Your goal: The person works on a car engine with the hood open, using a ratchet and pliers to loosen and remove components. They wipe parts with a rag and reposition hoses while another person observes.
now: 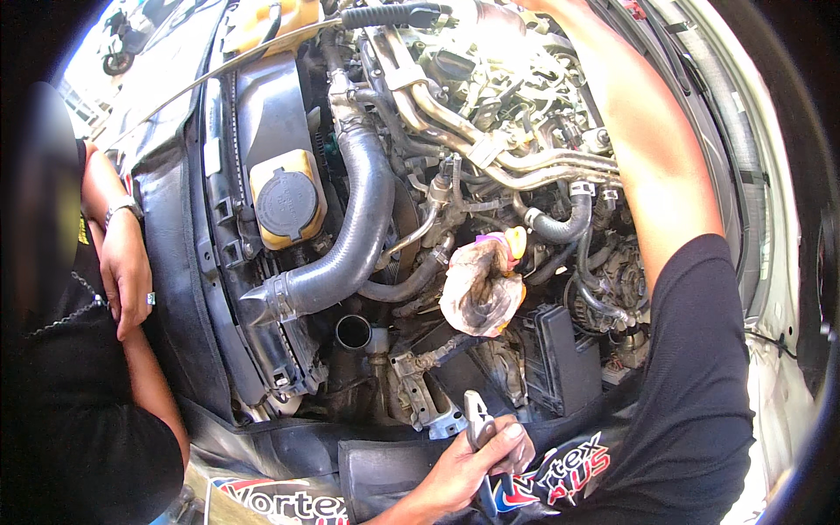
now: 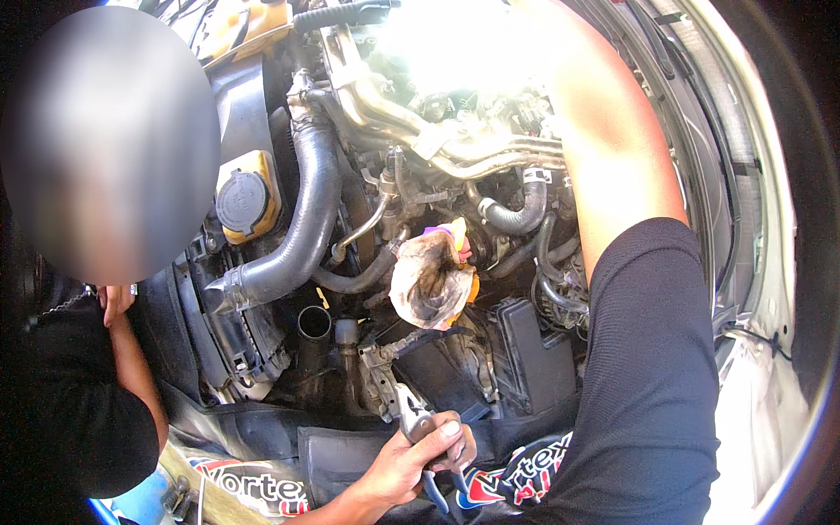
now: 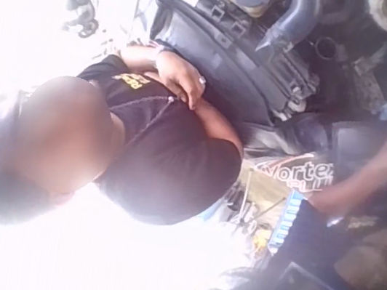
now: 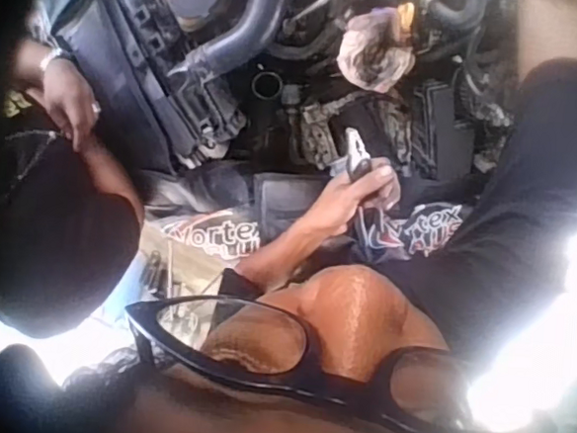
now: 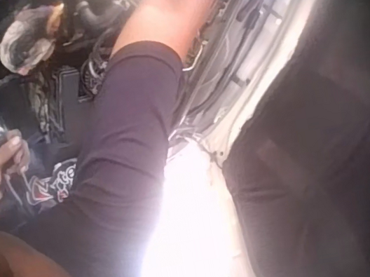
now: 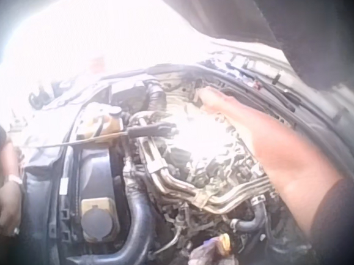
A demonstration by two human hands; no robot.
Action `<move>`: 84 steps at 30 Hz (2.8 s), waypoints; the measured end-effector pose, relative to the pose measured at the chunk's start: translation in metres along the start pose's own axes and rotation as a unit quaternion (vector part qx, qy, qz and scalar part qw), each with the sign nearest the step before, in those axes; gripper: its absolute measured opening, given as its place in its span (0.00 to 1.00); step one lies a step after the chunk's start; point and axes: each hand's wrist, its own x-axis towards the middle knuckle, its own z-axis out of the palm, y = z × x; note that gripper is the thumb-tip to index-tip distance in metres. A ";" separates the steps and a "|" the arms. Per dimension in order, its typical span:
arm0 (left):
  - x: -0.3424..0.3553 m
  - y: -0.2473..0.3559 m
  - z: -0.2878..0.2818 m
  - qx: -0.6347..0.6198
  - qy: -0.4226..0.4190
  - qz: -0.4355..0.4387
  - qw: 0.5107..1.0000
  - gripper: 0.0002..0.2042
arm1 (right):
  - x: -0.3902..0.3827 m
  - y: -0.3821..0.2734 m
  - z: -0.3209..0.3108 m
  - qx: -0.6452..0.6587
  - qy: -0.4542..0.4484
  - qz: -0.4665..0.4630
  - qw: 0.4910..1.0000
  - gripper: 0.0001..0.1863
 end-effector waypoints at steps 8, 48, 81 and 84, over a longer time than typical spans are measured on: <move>-0.001 0.001 -0.001 -0.002 0.019 0.008 1.000 0.18 | 0.007 -0.074 -0.030 0.010 -0.165 0.168 0.972 0.11; -0.005 -0.005 -0.003 0.025 0.028 -0.014 0.999 0.21 | -0.011 -0.016 0.003 0.069 -0.001 0.140 0.988 0.15; -0.004 -0.002 0.000 0.006 0.016 0.005 1.000 0.20 | -0.015 -0.020 0.014 0.208 0.024 0.305 0.929 0.42; -0.003 -0.001 0.000 0.003 0.015 -0.003 1.000 0.20 | -0.025 -0.024 0.034 -0.023 0.114 0.312 0.943 0.43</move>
